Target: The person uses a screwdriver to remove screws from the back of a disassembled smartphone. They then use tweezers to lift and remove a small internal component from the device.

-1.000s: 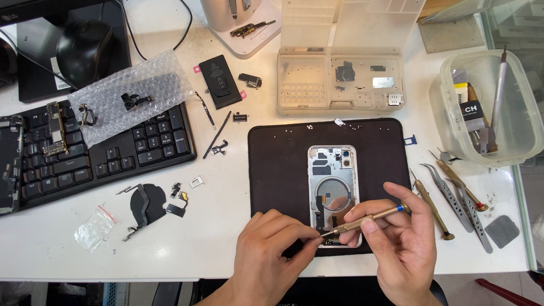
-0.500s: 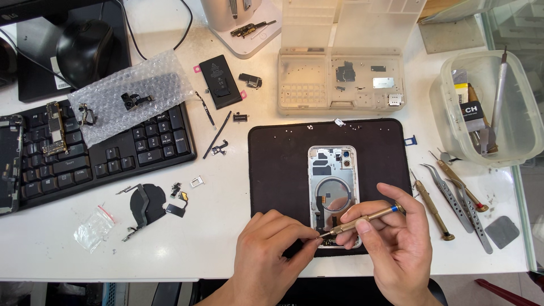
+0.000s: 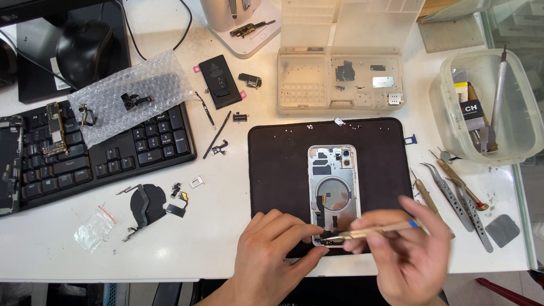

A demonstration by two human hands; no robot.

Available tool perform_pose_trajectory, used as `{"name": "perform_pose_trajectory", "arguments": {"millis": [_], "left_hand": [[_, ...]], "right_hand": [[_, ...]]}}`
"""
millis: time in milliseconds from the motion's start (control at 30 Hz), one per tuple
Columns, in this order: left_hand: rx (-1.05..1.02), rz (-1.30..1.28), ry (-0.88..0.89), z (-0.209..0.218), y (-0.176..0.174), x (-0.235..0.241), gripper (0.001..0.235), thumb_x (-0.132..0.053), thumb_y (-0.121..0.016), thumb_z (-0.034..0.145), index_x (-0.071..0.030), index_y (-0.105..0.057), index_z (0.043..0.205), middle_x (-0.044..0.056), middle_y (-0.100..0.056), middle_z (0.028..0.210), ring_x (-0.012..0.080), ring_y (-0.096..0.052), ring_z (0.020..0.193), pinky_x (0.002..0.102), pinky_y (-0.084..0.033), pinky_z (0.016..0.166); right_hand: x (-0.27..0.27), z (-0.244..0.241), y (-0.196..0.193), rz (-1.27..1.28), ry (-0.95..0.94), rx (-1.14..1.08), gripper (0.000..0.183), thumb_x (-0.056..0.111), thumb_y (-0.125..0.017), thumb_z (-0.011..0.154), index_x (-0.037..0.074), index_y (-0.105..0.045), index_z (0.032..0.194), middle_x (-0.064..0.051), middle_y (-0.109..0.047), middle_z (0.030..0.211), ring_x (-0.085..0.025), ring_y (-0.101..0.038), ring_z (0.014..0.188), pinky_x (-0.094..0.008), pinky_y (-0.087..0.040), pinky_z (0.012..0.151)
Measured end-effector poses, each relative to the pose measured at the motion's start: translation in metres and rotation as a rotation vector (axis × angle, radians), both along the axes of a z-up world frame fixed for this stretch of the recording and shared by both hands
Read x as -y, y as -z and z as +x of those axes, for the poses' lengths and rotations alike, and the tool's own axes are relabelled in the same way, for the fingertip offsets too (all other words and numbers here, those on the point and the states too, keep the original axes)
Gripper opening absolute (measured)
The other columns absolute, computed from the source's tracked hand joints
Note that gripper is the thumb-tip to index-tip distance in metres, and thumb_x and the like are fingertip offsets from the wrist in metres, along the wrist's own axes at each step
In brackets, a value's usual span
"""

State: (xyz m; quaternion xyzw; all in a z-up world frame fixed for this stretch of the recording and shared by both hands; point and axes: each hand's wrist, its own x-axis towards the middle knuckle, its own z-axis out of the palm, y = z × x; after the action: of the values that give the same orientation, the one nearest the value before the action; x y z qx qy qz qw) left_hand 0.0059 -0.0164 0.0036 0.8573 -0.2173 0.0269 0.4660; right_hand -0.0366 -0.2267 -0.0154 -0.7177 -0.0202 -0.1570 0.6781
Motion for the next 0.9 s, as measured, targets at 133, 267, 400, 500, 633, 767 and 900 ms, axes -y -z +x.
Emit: {"name": "perform_pose_trajectory", "arguments": {"millis": [133,267,400,500,633,767,900], "left_hand": [[0.085,0.042,0.063,-0.001,0.002,-0.001,0.029,-0.021,-0.091,0.075,-0.012,-0.076,0.099,-0.002,-0.064,0.086,0.0158,-0.058,0.077,0.032,-0.04,0.065],[0.114,0.048,0.071,-0.002,0.004,-0.001,0.029,-0.021,-0.09,0.076,-0.011,-0.076,0.1,-0.002,-0.064,0.088,0.0162,-0.058,0.079,0.032,-0.04,0.066],[0.084,0.047,0.081,-0.002,0.004,-0.001,0.029,-0.021,-0.09,0.076,-0.011,-0.076,0.099,-0.002,-0.065,0.089,0.0164,-0.058,0.08,0.032,-0.041,0.067],[0.091,0.045,0.084,-0.002,0.004,-0.002,0.029,-0.02,-0.09,0.076,-0.011,-0.076,0.099,-0.002,-0.065,0.09,0.0168,-0.058,0.081,0.032,-0.042,0.068],[0.085,0.049,0.092,-0.001,0.003,-0.002,0.029,-0.02,-0.089,0.076,-0.01,-0.076,0.099,-0.002,-0.066,0.09,0.017,-0.058,0.082,0.033,-0.042,0.068],[0.091,0.03,0.086,-0.002,0.004,-0.003,0.029,-0.02,-0.089,0.076,-0.01,-0.075,0.1,-0.001,-0.066,0.092,0.0166,-0.059,0.083,0.032,-0.042,0.07],[0.057,0.038,0.087,-0.003,0.005,-0.002,0.03,-0.02,-0.09,0.076,-0.009,-0.076,0.1,-0.001,-0.067,0.091,0.0157,-0.059,0.082,0.032,-0.041,0.069]], "right_hand": [[0.012,-0.013,0.005,-0.36,-0.045,0.248,0.054,-0.003,-0.06,0.099,0.009,-0.034,0.145,-0.022,-0.072,0.106,-0.024,-0.077,0.087,-0.032,-0.064,0.079],[0.041,0.0,0.019,-0.56,-0.349,0.352,0.066,-0.006,-0.066,0.093,0.009,-0.03,0.146,-0.025,-0.072,0.102,-0.025,-0.078,0.082,-0.033,-0.066,0.074],[0.045,0.002,0.027,-0.609,-0.356,0.423,0.076,-0.005,-0.067,0.093,0.009,-0.024,0.154,-0.024,-0.072,0.102,-0.024,-0.078,0.085,-0.035,-0.067,0.075],[0.043,0.0,0.026,-0.63,-0.342,0.411,0.078,-0.001,-0.069,0.092,0.009,-0.024,0.155,-0.021,-0.072,0.102,-0.027,-0.079,0.089,-0.039,-0.067,0.078],[0.043,0.002,0.023,-0.633,-0.384,0.376,0.078,-0.001,-0.069,0.092,0.008,-0.022,0.154,-0.022,-0.073,0.102,-0.027,-0.079,0.089,-0.038,-0.067,0.077],[0.042,0.005,0.024,-0.645,-0.395,0.386,0.079,-0.001,-0.068,0.092,0.008,-0.021,0.155,-0.021,-0.072,0.1,-0.028,-0.079,0.089,-0.04,-0.067,0.078],[0.041,0.005,0.025,-0.605,-0.41,0.354,0.079,-0.002,-0.067,0.093,0.008,-0.02,0.156,-0.02,-0.073,0.1,-0.027,-0.079,0.088,-0.038,-0.067,0.076]]}}
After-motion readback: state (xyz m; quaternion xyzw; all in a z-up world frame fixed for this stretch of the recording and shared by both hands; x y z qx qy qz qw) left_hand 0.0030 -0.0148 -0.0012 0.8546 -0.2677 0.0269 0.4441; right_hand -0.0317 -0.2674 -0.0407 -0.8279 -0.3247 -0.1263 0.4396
